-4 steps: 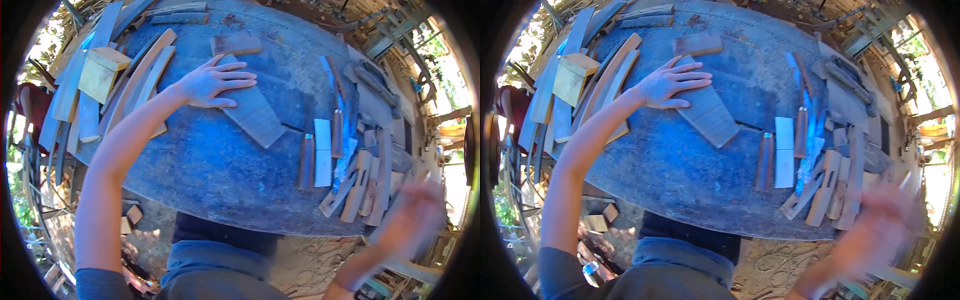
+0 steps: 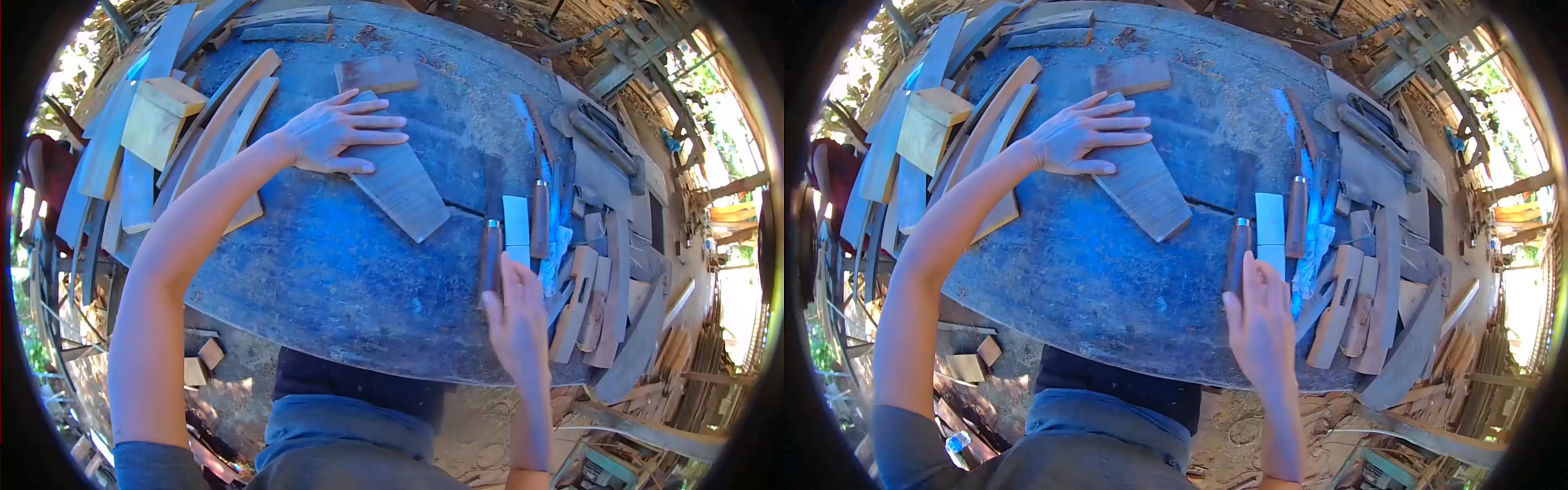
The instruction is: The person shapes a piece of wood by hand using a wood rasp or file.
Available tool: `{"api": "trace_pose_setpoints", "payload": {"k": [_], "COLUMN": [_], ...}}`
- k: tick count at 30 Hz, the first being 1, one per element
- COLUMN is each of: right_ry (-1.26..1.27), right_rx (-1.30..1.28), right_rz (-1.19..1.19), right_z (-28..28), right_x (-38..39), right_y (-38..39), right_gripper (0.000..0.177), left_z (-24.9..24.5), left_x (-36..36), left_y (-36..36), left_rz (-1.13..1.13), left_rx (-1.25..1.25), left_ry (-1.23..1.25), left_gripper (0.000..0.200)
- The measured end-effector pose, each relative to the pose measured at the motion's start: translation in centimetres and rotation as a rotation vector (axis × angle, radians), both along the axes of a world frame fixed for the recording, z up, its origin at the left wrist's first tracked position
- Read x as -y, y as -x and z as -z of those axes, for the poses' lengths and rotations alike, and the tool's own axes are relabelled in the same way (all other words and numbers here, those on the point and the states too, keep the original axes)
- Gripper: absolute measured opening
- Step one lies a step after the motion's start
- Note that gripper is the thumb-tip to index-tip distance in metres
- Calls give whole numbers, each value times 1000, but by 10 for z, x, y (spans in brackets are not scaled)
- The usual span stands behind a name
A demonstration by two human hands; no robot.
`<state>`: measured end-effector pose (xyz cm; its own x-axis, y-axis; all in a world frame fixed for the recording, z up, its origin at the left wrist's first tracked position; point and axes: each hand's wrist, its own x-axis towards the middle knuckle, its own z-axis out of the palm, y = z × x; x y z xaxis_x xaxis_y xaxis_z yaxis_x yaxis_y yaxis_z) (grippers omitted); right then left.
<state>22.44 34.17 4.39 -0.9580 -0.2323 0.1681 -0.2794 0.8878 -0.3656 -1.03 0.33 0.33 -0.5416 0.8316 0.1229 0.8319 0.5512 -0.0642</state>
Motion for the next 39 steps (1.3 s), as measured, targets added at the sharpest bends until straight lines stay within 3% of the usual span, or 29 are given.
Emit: {"api": "trace_pose_setpoints", "payload": {"k": [1, 5, 7, 8, 12, 17, 19, 20, 24, 26, 33, 39], "right_ry": [-200, -91, -157, -160, -61, 17, 509, 642, 476, 326, -124, -100], "right_rx": [-17, 6, 155, 156, 220, 145, 594, 627, 383, 85, 435, 238], "right_rz": [57, 169, 257, 252, 279, 216, 371, 379, 217, -19, 54, 15], "right_z": [15, 40, 36, 32, 33, 36, 3, -1, 4, 7, -30, -3], "right_x": [7, 19, 27, 28, 15, 3, 10, 13, 29, 38, 70, 84], "right_y": [-1, 10, 21, 27, 45, 45, 44, 35, -18, -37, -40, 47], "right_gripper": [53, 61, 75, 75, 83, 74, 61, 54, 56, 56, 58, 59], "left_z": [1, 17, 28, 24, 20, 31, 27, 23, 19, 25, 22, 22], "left_x": [4, 5, -4, -15, -30, -29, -37, -42, -49, -51, -53, -52], "left_y": [-4, -19, -15, -15, -9, 17, 16, 17, 16, 22, 19, 15], "left_rz": [-19, -299, -816, -953, -958, -663, -701, -732, -792, -744, -764, -746], "left_rx": [-14, -208, 86, 136, 42, -137, -84, -31, 22, -60, -20, -58], "left_ry": [-10, -168, -583, -561, -429, -386, -393, -404, -396, -503, -531, -590], "left_gripper": [63, 63, 63, 62, 56, 48, 46, 45, 41, 38, 33, 29]}}
